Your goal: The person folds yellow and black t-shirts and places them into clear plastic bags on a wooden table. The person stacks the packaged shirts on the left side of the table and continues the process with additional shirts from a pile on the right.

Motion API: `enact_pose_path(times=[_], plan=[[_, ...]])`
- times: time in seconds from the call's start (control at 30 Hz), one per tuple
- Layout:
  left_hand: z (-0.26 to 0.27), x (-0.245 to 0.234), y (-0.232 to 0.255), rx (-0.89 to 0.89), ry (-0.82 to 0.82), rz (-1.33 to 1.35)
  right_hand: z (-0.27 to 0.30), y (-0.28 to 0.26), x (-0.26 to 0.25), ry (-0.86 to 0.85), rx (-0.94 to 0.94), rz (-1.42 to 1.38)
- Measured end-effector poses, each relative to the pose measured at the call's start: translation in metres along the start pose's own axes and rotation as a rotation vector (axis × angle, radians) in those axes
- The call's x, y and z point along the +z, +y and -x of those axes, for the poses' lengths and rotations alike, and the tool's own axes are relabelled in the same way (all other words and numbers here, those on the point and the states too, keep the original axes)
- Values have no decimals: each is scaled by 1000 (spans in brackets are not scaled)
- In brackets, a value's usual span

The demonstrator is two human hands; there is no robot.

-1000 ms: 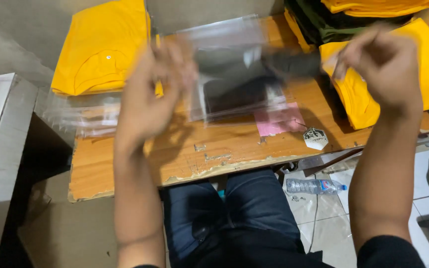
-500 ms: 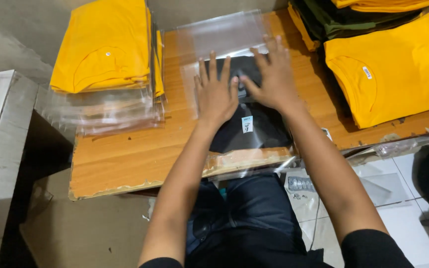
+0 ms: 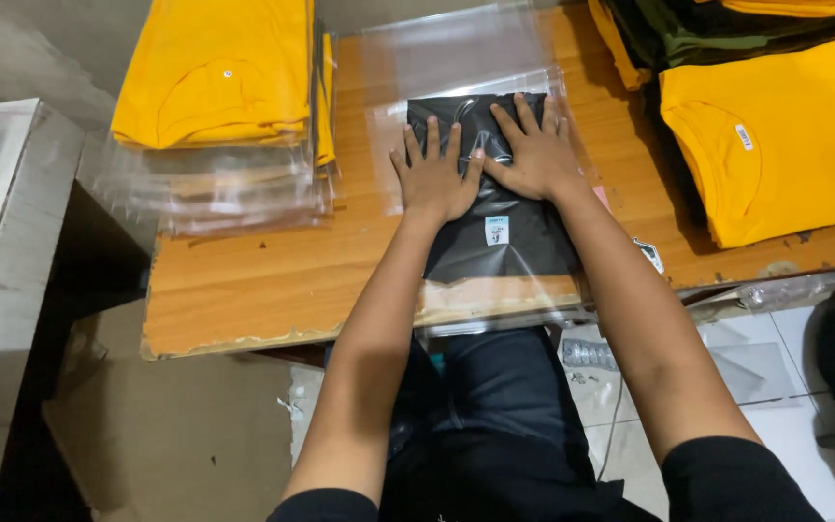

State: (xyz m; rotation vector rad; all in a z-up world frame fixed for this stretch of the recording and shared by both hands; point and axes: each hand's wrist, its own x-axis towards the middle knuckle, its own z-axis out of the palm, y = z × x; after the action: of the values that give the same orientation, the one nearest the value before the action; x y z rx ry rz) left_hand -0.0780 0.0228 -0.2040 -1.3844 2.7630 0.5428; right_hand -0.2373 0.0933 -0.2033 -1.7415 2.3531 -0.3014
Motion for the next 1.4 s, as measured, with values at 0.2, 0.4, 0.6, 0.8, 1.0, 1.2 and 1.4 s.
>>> enact_pose_path(times=[0.2, 0.4, 0.6, 0.8, 1.0, 1.2, 1.4], plan=[[5, 23, -14, 120, 428, 274, 8, -3, -3, 53, 9, -73], [84, 24, -8, 53, 1049, 181, 8, 15, 11, 448, -42, -193], [103, 25, -22, -225, 700, 281, -1, 77, 38, 948, 142, -48], [81, 10, -47, -301, 243, 406, 6, 83, 25, 462, 337, -275], [83, -12, -31, -155, 121, 811, -3, 106, 38, 401, 162, -1016], [98, -83, -50, 157, 283, 835, 20, 22, -26, 427, 89, -1310], [61, -160, -167, 177, 505, 866, -34, -85, -69, 463, -226, -1312]])
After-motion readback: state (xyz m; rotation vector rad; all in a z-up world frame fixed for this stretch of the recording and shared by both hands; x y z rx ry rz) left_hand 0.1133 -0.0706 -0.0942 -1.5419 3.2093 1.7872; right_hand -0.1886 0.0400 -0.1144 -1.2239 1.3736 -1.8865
